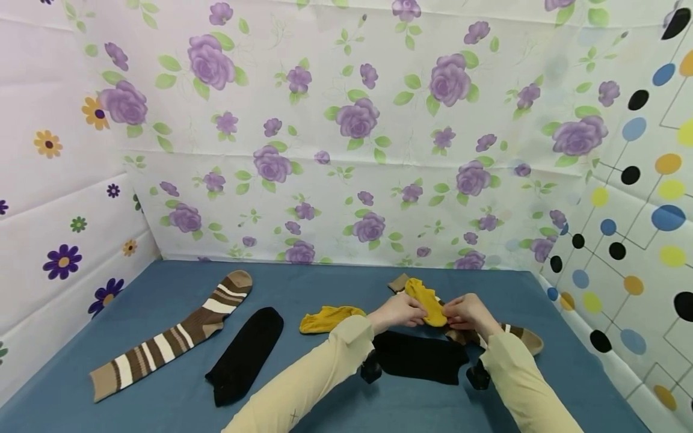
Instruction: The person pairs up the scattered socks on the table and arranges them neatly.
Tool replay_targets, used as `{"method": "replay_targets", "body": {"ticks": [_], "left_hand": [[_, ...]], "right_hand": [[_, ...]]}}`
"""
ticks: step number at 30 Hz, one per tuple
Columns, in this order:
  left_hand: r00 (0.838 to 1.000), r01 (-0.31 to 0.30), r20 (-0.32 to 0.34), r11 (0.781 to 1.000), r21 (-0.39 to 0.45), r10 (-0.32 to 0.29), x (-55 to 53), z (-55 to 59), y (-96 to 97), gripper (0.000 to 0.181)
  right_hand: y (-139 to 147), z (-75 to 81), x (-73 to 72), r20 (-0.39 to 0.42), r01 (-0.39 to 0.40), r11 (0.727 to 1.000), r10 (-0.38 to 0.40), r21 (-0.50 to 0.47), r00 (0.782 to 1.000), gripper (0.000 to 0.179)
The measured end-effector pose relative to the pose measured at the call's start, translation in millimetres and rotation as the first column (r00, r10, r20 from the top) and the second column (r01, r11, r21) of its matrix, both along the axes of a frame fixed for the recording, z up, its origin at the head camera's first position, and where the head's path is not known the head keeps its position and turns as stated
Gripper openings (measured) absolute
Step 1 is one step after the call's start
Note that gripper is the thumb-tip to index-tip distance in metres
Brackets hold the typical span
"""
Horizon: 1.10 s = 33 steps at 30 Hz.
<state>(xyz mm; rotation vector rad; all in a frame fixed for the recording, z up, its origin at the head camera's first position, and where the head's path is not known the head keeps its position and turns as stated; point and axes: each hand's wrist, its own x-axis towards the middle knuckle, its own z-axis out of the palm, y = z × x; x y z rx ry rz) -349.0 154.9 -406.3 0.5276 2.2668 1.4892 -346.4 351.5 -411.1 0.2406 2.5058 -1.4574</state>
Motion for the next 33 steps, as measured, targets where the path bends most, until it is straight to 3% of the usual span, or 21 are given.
{"method": "replay_targets", "body": {"ticks": [6, 14, 21, 27, 30, 33], "left_hand": [[0.999, -0.034, -0.018, 0.998, 0.062, 0.035, -12.8, 0.0, -7.3, 0.016], [0.972, -0.138, -0.201, 0.987, -0.084, 0.118, -35.3, -7.3, -8.5, 0.016], [0.971, -0.164, -0.192, 0.982, -0.096, 0.144, -42.8, -10.6, -5.5, 0.036], [0.975, -0.143, -0.190, 0.982, -0.120, 0.118, -47.7, -9.5, -5.9, 0.038], [0.981, -0.122, -0.170, 0.983, -0.139, 0.098, -50.2, -9.1, -5.7, 0.030], [0.987, -0.097, -0.139, 0.985, -0.145, 0.076, -51.2, -7.5, -5.4, 0.003]], "right_hand": [[-0.7, 0.8, 2.1, 0.000, 0.001, 1.000, -0.001, 0.008, 1.000, 0.032], [-2.8, -1.8, 2.7, -0.033, -0.033, 0.999, 0.033, 0.008, 0.999, 0.038], [-3.5, -4.1, 0.8, -0.070, -0.048, 0.998, 0.051, 0.049, 0.996, 0.034], [-4.8, -6.6, 0.3, -0.120, -0.091, 0.995, 0.097, 0.050, 0.988, 0.031], [-4.8, -8.2, 0.9, -0.126, -0.100, 0.994, 0.104, 0.032, 0.987, 0.031], [-3.1, -8.6, 1.4, -0.134, -0.119, 0.992, 0.122, 0.030, 0.983, 0.031]]}}
